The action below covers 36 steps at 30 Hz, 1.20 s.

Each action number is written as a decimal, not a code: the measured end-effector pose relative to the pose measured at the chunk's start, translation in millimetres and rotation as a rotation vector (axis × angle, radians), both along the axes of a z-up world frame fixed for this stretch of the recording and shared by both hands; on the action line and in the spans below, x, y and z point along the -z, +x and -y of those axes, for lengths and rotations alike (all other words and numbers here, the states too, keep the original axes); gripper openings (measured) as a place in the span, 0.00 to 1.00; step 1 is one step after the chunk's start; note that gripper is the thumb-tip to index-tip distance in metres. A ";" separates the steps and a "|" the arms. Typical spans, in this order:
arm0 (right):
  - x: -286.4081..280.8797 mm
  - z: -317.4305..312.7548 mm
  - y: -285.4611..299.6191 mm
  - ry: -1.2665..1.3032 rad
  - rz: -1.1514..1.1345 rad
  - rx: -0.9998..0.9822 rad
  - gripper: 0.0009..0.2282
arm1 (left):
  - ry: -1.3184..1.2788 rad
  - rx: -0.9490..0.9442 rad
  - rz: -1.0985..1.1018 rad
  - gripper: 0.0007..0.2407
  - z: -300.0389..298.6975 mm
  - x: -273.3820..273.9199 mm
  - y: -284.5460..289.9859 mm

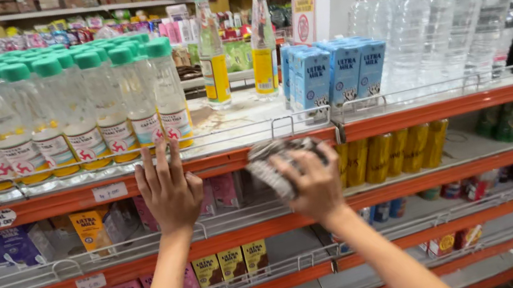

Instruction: The person wipes the supermarket shelves using a cloth, moving beverage bottles and food packages to clean the surfaces.

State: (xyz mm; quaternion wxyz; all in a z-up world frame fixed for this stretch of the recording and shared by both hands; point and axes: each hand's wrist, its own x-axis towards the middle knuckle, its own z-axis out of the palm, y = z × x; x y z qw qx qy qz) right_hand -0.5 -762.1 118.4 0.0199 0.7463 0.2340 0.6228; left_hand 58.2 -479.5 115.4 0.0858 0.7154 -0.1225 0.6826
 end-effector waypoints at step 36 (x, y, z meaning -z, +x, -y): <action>-28.3 38.9 34.5 0.088 -0.004 0.100 0.30 | -0.056 0.006 -0.005 0.27 6.4 -3.7 2.6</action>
